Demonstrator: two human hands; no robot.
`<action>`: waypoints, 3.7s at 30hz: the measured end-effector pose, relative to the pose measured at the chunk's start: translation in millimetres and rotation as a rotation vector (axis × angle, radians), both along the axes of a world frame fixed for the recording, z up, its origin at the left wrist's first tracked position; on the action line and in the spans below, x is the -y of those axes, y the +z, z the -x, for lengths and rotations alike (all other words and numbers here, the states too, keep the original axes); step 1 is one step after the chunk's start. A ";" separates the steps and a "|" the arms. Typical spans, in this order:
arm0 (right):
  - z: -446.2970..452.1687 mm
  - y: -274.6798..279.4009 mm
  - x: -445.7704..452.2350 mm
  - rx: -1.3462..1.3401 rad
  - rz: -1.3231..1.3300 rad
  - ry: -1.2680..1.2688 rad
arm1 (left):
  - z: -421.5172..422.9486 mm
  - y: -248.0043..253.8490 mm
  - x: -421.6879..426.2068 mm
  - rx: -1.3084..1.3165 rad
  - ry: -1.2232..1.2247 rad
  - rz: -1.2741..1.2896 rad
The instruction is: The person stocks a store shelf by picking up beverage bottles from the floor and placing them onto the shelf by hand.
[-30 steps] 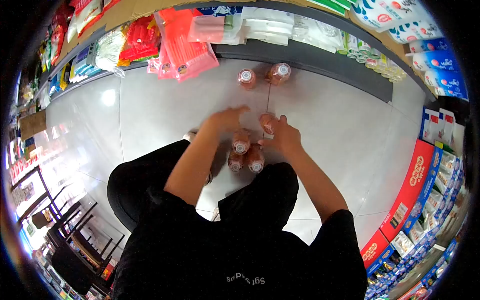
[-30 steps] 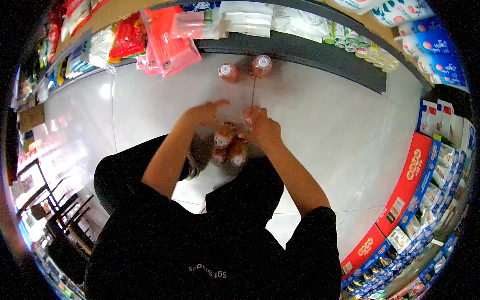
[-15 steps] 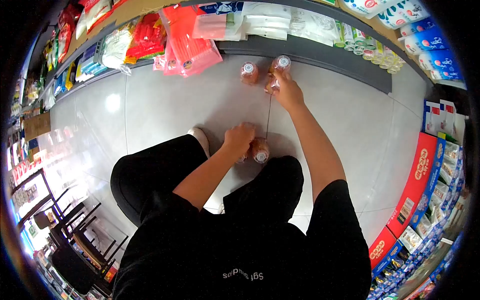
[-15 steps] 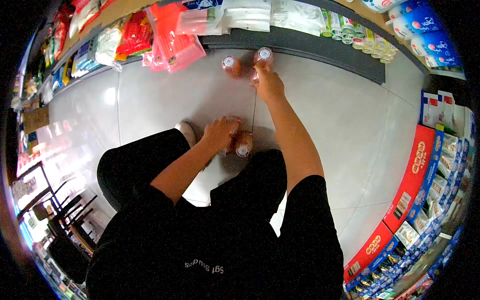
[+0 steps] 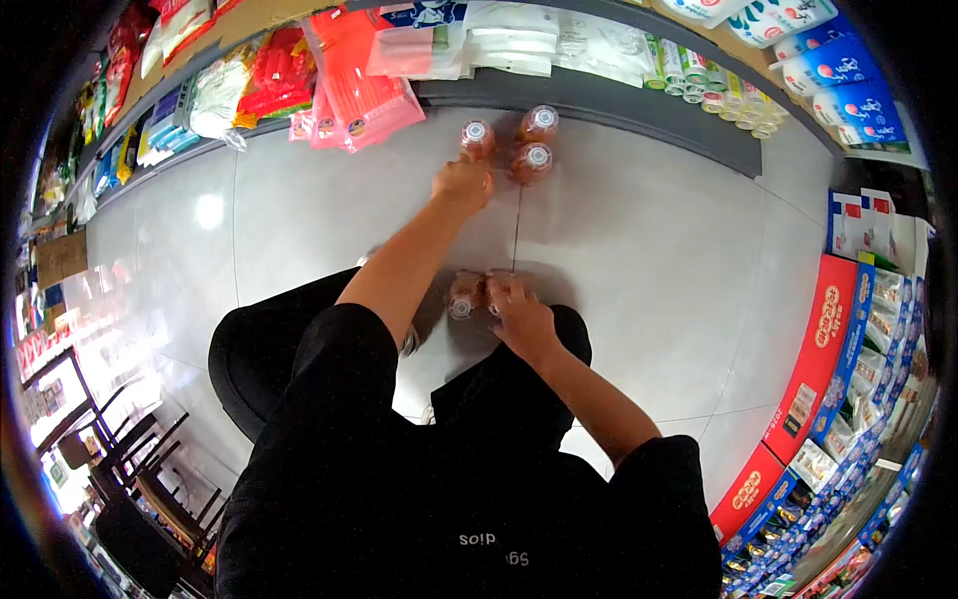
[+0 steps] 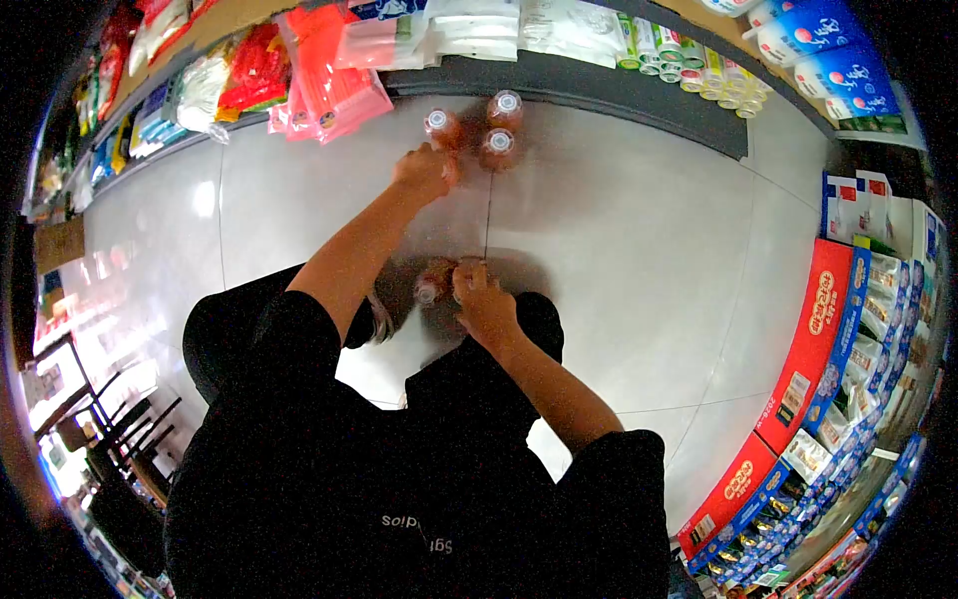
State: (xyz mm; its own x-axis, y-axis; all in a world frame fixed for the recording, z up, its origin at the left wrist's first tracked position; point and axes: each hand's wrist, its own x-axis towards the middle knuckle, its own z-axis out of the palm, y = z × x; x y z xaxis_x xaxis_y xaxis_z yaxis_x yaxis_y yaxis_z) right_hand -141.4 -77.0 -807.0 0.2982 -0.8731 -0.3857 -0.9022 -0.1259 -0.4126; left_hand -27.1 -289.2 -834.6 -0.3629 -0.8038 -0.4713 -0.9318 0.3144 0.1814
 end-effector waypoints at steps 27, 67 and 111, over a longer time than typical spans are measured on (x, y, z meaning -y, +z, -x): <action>27.8 -6.6 96.7 0.150 0.374 -0.414 | -31.8 5.8 -140.7 -0.135 0.075 0.016; 41.8 561.4 277.5 0.979 0.933 0.150 | -81.7 661.1 133.0 -1.582 -0.022 0.684; -41.3 720.8 622.7 0.472 0.854 -0.533 | -23.7 750.4 391.5 -1.418 0.585 0.434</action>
